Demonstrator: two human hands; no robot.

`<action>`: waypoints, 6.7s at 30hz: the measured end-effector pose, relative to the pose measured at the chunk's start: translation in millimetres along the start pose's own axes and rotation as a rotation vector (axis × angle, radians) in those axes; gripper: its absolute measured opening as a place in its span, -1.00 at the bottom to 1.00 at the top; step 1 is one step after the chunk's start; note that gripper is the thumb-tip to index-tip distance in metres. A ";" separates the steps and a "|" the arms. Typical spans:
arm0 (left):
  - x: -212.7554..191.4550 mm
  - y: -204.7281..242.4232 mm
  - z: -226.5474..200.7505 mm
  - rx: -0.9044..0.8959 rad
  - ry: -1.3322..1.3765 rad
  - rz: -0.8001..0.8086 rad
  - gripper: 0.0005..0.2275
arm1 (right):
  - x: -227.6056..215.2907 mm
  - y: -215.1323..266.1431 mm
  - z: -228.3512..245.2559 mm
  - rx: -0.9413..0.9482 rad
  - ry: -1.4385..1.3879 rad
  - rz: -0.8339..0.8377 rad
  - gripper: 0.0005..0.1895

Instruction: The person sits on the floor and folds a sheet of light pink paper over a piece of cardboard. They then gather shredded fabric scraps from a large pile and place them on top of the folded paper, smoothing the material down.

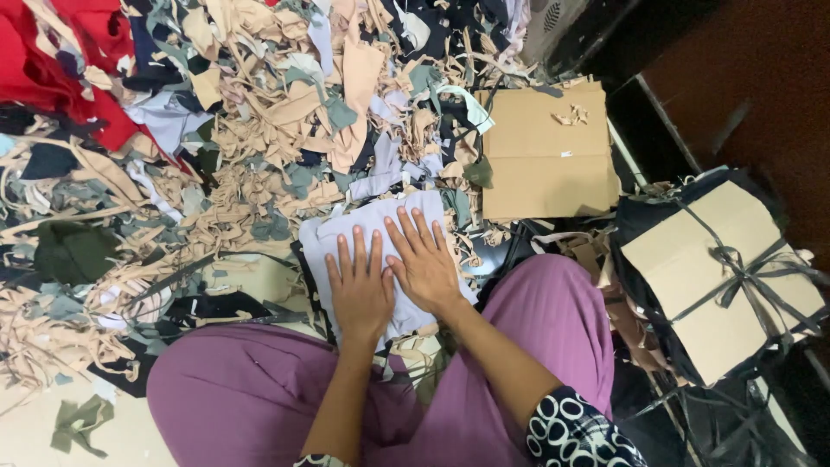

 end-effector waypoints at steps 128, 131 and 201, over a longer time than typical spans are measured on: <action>5.8 -18.6 6.7 -0.095 -0.060 0.110 -0.47 | -1.1 -15.7 2.6 0.081 0.040 0.025 -0.41; 5.5 -22.0 8.2 -0.109 -0.042 0.135 -0.46 | 1.7 -19.3 1.4 0.079 0.051 0.029 -0.41; -96.7 -3.5 14.5 -0.766 1.467 0.896 -0.65 | -88.2 33.3 5.6 0.477 -1.195 -0.632 -0.81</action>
Point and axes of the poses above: each hand's wrist, its own y-axis away from the middle knuckle, its own x-axis out of the palm, z = x × y, the point moved 10 cm from there along -y, towards the middle knuckle, and after that the axes turned 15 degrees about -x, right-handed, at the moved point
